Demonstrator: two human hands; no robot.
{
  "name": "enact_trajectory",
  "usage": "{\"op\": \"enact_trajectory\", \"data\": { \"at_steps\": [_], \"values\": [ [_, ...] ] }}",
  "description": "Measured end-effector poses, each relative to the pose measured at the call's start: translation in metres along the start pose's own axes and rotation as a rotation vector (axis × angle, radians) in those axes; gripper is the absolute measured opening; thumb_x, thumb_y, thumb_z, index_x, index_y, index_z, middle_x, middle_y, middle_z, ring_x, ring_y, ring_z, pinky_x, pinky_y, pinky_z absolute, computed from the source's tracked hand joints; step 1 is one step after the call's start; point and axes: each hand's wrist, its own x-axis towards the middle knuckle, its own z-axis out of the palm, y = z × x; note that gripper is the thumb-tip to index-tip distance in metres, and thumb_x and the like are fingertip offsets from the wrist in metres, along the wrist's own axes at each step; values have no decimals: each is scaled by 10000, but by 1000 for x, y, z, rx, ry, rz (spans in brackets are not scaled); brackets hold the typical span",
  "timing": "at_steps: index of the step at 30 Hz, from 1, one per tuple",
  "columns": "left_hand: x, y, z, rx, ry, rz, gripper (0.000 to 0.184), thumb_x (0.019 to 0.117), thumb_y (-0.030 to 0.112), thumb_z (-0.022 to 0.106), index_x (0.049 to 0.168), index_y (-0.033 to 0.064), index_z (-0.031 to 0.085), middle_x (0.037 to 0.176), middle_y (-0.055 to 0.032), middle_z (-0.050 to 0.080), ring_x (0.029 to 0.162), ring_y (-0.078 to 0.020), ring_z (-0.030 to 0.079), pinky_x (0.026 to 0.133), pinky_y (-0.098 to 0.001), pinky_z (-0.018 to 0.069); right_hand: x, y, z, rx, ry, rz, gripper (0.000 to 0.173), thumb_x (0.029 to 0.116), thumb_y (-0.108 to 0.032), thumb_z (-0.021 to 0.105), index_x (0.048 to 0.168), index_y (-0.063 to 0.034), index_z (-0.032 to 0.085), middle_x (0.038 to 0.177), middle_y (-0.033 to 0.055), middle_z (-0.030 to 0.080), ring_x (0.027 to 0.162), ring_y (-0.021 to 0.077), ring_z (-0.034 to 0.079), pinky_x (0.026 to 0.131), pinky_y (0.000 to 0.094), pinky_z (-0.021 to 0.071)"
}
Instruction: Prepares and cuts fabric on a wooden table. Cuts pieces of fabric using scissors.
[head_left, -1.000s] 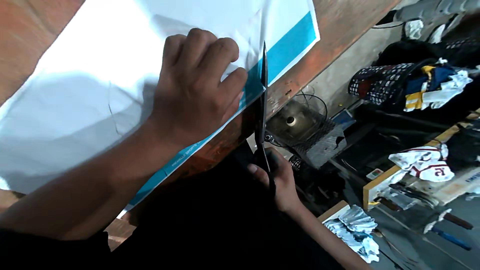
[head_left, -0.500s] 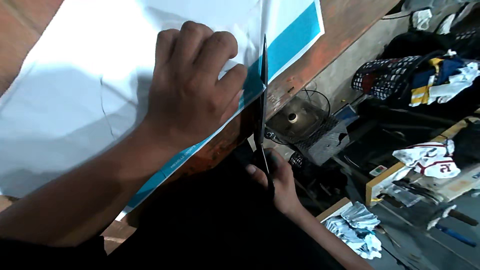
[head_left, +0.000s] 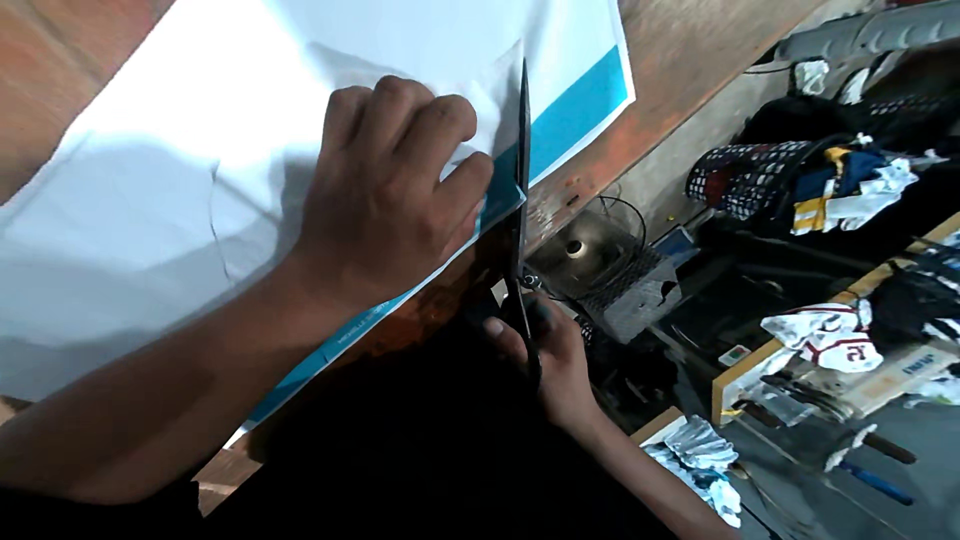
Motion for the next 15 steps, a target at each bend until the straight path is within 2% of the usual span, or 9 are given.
{"op": "enact_trajectory", "data": {
  "at_steps": [3, 8, 12, 15],
  "values": [
    [-1, 0, 0, -5, -2, 0, 262, 1046, 293, 554, 1145, 116, 720, 1209, -158, 659, 1155, -379, 571, 941, -534, 386, 0, -1, -2, 40, -21, 16, 242, 937, -283, 737, 961, -69, 627, 702, -45, 608, 578, 23, 579, 541, 189, 520],
    [0, 0, 0, 7, 3, 4, 263, 1045, 291, 546, 1134, 110, 716, 1208, -156, 660, 1145, -378, 575, 936, -536, 386, 10, -13, -6, 40, -42, 59, 352, 914, -407, 742, 997, -90, 613, 708, -48, 626, 588, 36, 602, 549, 198, 531],
    [0, 1, 1, 3, 2, 6, 250, 1040, 280, 552, 1130, 109, 712, 1214, -159, 658, 1144, -381, 576, 937, -540, 392, 15, -14, -4, 39, -16, 34, 255, 947, -308, 726, 975, -78, 618, 674, -39, 620, 549, 45, 606, 523, 208, 550],
    [-1, 1, 2, 3, 12, 2, 250, 1038, 277, 554, 1126, 107, 715, 1216, -158, 659, 1142, -377, 577, 936, -538, 393, 16, -21, -8, 34, -49, 63, 290, 943, -341, 726, 986, -76, 615, 688, -31, 631, 566, 52, 615, 535, 214, 552]
  ]
}}
